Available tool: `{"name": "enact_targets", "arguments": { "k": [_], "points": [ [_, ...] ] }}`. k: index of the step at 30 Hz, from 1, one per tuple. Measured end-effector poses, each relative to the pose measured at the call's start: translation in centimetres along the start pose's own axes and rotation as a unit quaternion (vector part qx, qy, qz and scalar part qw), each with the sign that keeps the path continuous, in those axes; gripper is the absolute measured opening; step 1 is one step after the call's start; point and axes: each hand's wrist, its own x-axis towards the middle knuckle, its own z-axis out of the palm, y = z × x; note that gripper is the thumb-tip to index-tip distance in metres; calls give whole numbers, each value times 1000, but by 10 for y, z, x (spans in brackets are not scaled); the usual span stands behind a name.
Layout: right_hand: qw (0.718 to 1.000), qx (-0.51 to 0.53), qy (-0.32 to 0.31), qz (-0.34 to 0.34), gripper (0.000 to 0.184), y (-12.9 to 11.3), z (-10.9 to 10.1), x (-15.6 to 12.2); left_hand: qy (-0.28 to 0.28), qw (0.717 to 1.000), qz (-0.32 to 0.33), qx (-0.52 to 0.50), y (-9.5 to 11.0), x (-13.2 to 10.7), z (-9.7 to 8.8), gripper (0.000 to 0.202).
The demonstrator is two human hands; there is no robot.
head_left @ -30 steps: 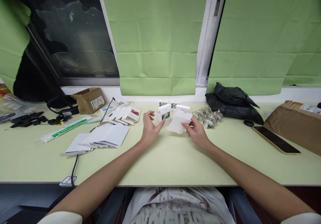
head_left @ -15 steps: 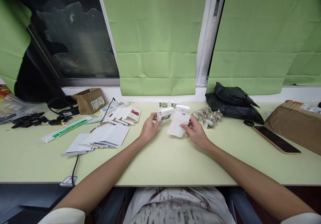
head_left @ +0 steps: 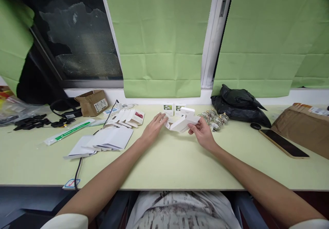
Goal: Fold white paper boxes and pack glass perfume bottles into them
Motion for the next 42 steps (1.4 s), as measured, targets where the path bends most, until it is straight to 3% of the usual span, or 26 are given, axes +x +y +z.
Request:
{"name": "enact_targets", "arguments": {
  "k": [3, 7, 17, 26, 33, 42],
  "points": [
    [999, -23, 40, -19, 33, 1, -3, 1, -22, 1000, 15, -15, 2, 0, -1, 59],
    [992, -101, 57, -53, 29, -1, -4, -1, 3, 999, 9, -40, 7, 1, 2, 44],
    [953, -225, -11, -204, 11, -12, -1, -8, 48, 999, 9, 11, 14, 2, 3, 38],
    [960, -181, -14, -211, 12, -15, 0, -11, 53, 998, 9, -12, 16, 1, 2, 39],
    [983, -89, -3, -161, 10, -19, 6, -11, 54, 997, 4, -63, 15, 0, 3, 44],
    [994, -5, 51, -92, 30, -15, 7, -3, 60, 997, 29, -35, 15, 1, 4, 40]
  ]
}}
